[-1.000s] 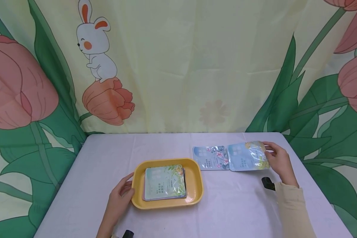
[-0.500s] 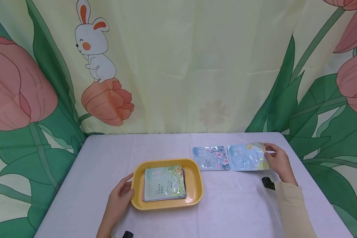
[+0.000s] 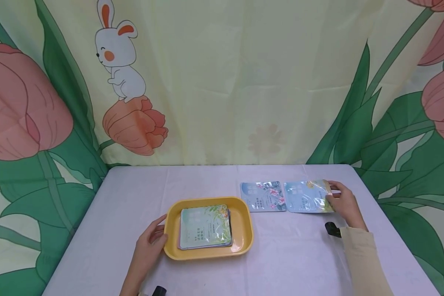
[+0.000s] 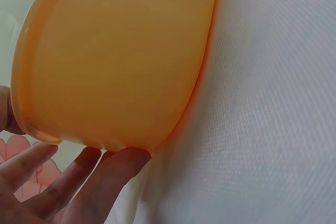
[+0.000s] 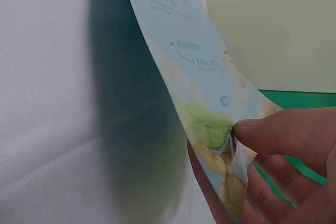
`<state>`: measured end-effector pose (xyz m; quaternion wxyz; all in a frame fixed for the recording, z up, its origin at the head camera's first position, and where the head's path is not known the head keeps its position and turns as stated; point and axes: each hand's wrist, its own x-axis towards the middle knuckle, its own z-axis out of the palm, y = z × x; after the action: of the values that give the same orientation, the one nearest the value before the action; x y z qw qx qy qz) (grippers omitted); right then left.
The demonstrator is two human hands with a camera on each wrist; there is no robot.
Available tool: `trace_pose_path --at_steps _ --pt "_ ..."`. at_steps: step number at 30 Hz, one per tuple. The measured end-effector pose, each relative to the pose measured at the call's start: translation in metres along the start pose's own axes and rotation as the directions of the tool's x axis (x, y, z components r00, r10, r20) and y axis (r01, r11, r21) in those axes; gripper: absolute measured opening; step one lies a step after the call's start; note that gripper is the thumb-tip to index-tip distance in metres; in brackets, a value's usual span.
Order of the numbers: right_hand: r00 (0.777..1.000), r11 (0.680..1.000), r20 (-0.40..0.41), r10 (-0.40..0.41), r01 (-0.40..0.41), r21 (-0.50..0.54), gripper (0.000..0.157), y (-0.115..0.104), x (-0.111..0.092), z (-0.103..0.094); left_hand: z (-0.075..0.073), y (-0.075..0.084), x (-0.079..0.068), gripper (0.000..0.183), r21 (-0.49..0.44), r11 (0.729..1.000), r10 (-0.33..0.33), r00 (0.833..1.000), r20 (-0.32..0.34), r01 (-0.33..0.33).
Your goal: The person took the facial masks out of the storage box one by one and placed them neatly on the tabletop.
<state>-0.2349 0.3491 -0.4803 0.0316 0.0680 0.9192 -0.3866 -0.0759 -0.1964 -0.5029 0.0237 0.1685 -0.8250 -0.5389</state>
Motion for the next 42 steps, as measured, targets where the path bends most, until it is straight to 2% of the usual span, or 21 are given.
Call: trace_pose_path --at_steps 12,22,35,42 --pt "0.997 0.998 0.031 0.065 -0.065 0.014 0.065 0.002 0.002 0.008 0.000 -0.001 0.000 0.053 0.020 1.000 0.019 1.000 -0.008 -0.019" --pt "0.994 0.994 0.049 0.097 -0.094 -0.051 0.062 0.008 0.004 0.011 0.000 0.000 0.000 0.053 0.016 1.000 0.014 1.000 -0.006 -0.014" --pt "0.999 0.996 -0.033 0.041 -0.043 -0.079 0.054 0.004 -0.002 0.017 0.000 0.000 -0.001 0.053 0.014 1.000 0.010 1.000 -0.002 -0.010" --pt "0.998 0.994 -0.052 0.032 -0.037 -0.098 0.053 -0.001 -0.007 0.019 0.000 0.001 -0.001 0.053 0.008 1.000 0.015 1.000 -0.003 -0.015"
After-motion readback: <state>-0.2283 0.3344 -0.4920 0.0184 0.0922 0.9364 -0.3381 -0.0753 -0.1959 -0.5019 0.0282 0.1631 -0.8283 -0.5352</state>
